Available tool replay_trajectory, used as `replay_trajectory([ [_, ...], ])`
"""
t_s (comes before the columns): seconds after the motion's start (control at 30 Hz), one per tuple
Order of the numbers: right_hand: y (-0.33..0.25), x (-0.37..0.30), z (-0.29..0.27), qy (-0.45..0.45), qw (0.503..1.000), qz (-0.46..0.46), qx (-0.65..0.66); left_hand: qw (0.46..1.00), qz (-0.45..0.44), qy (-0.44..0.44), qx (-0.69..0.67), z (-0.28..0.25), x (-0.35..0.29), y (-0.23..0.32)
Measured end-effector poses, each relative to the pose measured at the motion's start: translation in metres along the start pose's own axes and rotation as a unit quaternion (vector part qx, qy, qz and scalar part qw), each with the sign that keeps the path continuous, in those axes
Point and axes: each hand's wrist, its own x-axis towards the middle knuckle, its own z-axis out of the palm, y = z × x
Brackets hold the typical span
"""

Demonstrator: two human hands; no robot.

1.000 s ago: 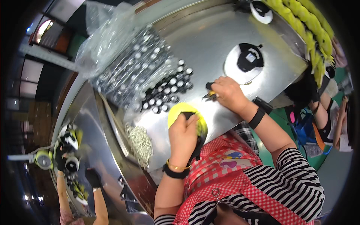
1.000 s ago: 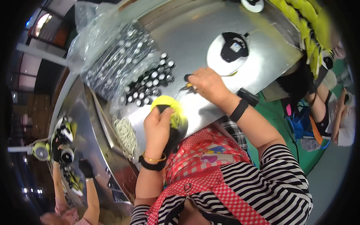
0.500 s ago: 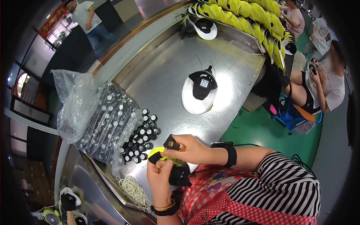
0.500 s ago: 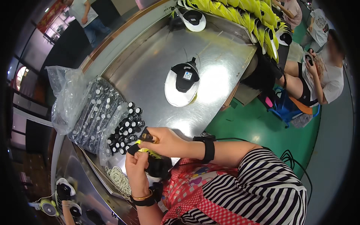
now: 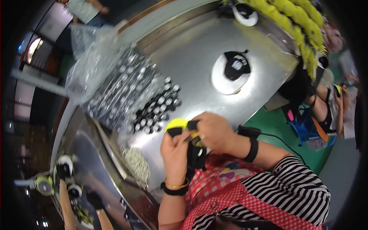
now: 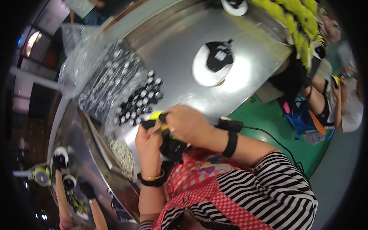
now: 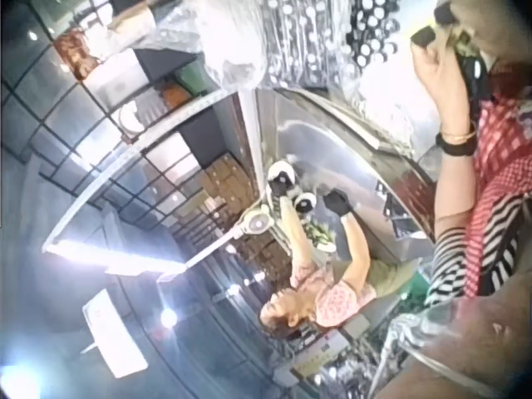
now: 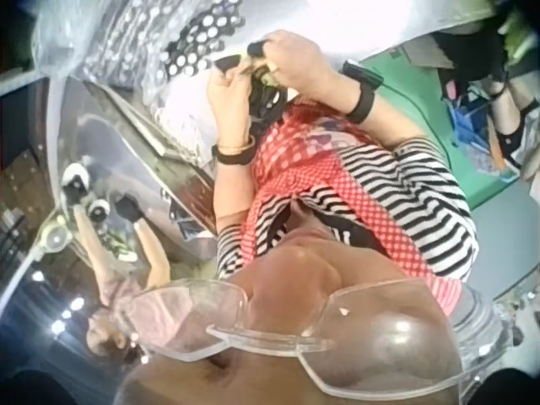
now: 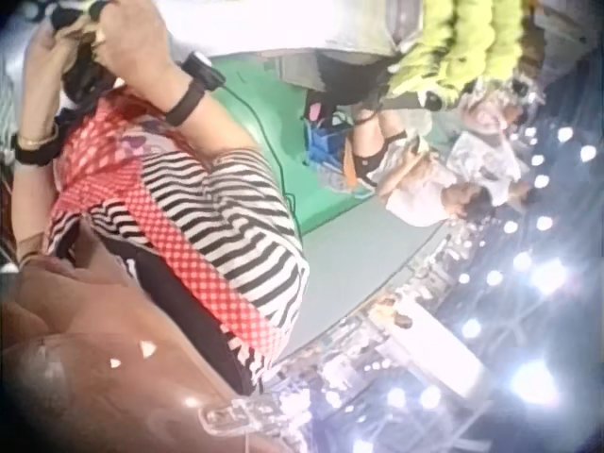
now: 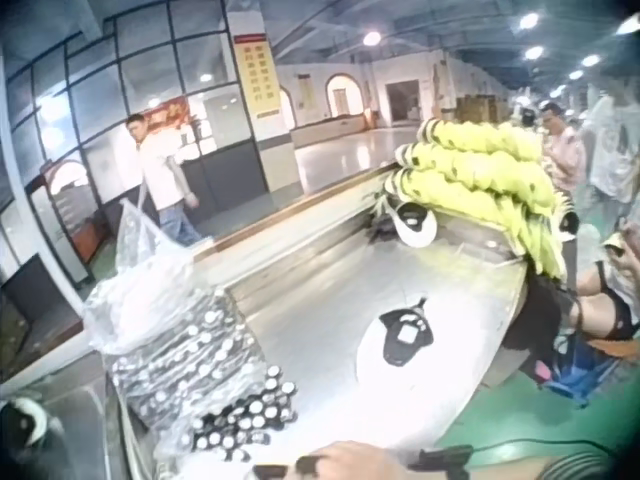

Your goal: Attaching black components to yellow shoe uppers using a small tool.

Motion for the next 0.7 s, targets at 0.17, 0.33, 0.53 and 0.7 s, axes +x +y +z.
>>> replay_trajectory([
  [0.17, -0.007, -0.005, -0.002, 0.046, 0.905, 0.23, 0.354, 0.998, 0.025, -0.048, -0.026, -0.011, 0.004, -0.013],
  [0.33, -0.004, -0.006, 0.006, 0.007, 0.756, 0.312, 0.575, 0.999, 0.049, -0.001, -0.023, -0.007, 0.0, -0.012],
  [0.53, -0.007, -0.008, 0.006, -0.006, 0.861, 0.273, 0.428, 0.996, 0.042, 0.038, -0.074, -0.006, 0.001, -0.012],
  [0.7, 0.005, -0.012, 0.007, 0.01, 0.995, 0.076, -0.07, 0.997, 0.019, 0.008, -0.074, -0.012, 0.002, -0.014],
])
